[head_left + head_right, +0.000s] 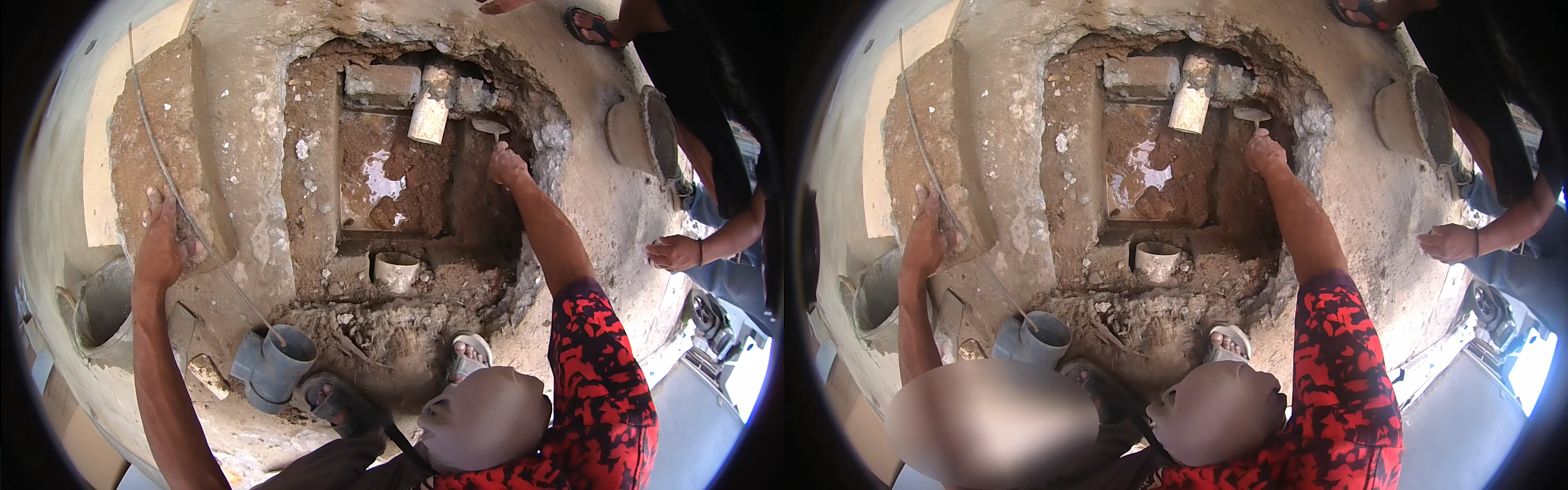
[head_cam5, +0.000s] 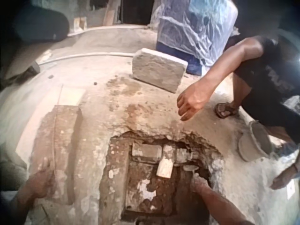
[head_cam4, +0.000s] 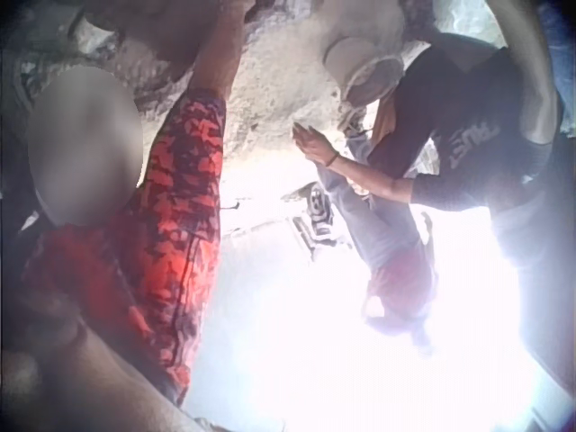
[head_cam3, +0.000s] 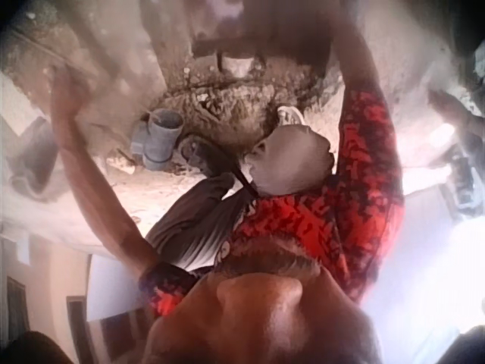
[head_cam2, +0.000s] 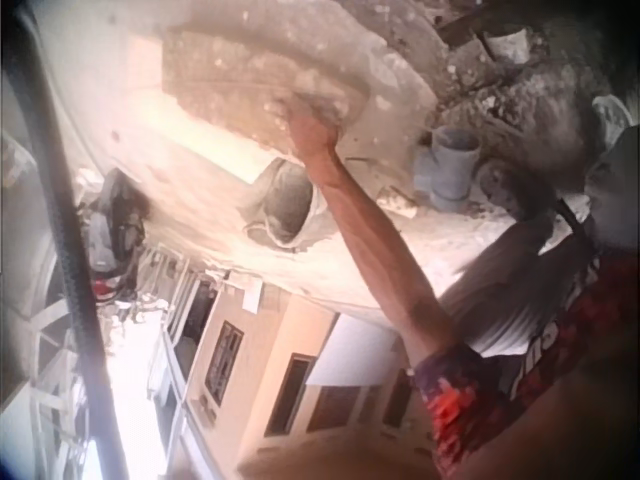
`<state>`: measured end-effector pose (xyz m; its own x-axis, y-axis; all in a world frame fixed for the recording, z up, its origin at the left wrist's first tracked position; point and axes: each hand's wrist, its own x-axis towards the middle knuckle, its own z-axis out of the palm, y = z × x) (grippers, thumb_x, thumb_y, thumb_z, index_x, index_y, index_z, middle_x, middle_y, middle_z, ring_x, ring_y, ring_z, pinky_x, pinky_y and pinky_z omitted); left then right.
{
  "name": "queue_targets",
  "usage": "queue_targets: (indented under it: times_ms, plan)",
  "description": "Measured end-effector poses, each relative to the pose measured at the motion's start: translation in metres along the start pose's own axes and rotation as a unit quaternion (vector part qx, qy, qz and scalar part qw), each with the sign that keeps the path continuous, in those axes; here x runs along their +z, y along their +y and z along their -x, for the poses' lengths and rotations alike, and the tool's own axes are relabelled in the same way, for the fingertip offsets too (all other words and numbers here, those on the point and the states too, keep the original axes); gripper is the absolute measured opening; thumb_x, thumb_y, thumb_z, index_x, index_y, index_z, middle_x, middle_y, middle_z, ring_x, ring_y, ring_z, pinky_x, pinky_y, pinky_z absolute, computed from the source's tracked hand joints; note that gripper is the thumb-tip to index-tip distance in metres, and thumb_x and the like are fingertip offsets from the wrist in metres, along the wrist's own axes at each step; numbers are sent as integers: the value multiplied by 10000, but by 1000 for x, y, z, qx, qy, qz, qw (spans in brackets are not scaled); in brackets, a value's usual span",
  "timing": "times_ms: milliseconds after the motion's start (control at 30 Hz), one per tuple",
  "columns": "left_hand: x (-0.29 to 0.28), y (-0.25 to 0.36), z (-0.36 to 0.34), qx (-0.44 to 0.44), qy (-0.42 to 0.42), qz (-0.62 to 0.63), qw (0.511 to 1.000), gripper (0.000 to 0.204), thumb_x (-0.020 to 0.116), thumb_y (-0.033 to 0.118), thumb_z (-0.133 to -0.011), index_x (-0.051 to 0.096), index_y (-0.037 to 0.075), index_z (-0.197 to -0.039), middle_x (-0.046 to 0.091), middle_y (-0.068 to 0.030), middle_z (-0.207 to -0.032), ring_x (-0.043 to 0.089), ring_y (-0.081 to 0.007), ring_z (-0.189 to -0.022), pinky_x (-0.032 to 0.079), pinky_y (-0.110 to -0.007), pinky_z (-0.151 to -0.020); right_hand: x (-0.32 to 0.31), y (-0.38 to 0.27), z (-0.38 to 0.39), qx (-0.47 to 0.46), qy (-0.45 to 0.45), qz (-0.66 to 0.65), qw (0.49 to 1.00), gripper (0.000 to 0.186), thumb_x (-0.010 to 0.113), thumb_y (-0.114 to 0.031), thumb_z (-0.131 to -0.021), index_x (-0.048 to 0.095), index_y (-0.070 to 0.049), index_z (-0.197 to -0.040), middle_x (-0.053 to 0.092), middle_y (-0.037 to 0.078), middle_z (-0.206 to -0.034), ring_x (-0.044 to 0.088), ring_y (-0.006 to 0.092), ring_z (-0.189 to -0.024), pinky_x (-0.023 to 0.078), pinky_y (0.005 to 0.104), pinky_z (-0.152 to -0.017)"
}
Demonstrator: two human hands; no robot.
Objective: The person uses a trowel to apply cement mortar from a bucket into a hole in the ground containing PVC pipes.
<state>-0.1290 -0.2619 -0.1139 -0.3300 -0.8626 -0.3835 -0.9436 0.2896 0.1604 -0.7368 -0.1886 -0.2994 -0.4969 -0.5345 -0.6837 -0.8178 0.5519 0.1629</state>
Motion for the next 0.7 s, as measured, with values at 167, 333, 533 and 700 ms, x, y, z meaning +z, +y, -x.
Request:
queue_targets:
  times_ms: [167,333,533,700]
  plan:
    - [4,-7,8,-12,11,9,1000,910,738,65,-661,229,-8,-1412,188,-338,-1425,170,-407,-1364,194,-412,-1108,30,1,19,3,-74,82,994,535,551,-114,-823,344,91,-1271,566,213,-1201,563,352,-1111,502,396,-864]
    - [0,-6,10,-6,5,-2,1000,912,734,72,-664,222,-6,-1415,187,-341,-1425,187,-402,-1361,205,-397,-1104,34,7,-19,-46,-4,57,997,433,539,-153,-838,429,41,-1209,577,265,-1132,585,351,-1037,525,407,-779]
    - [-4,-8,11,-20,5,6,1000,901,724,57,-663,228,-8,-1413,177,-339,-1429,184,-406,-1360,210,-396,-1102,198,0,35,37,142,-225,963,392,524,-293,-871,542,64,-1032,600,271,-982,608,433,-830,506,446,-789]
    - [6,-11,-1,20,0,34,999,878,700,-2,-663,241,-3,-1411,163,-320,-1445,167,-396,-1369,207,-388,-1104,174,45,7,1,69,-425,903,438,487,-319,-898,413,58,-1107,617,254,-926,630,372,-731,523,422,-619]
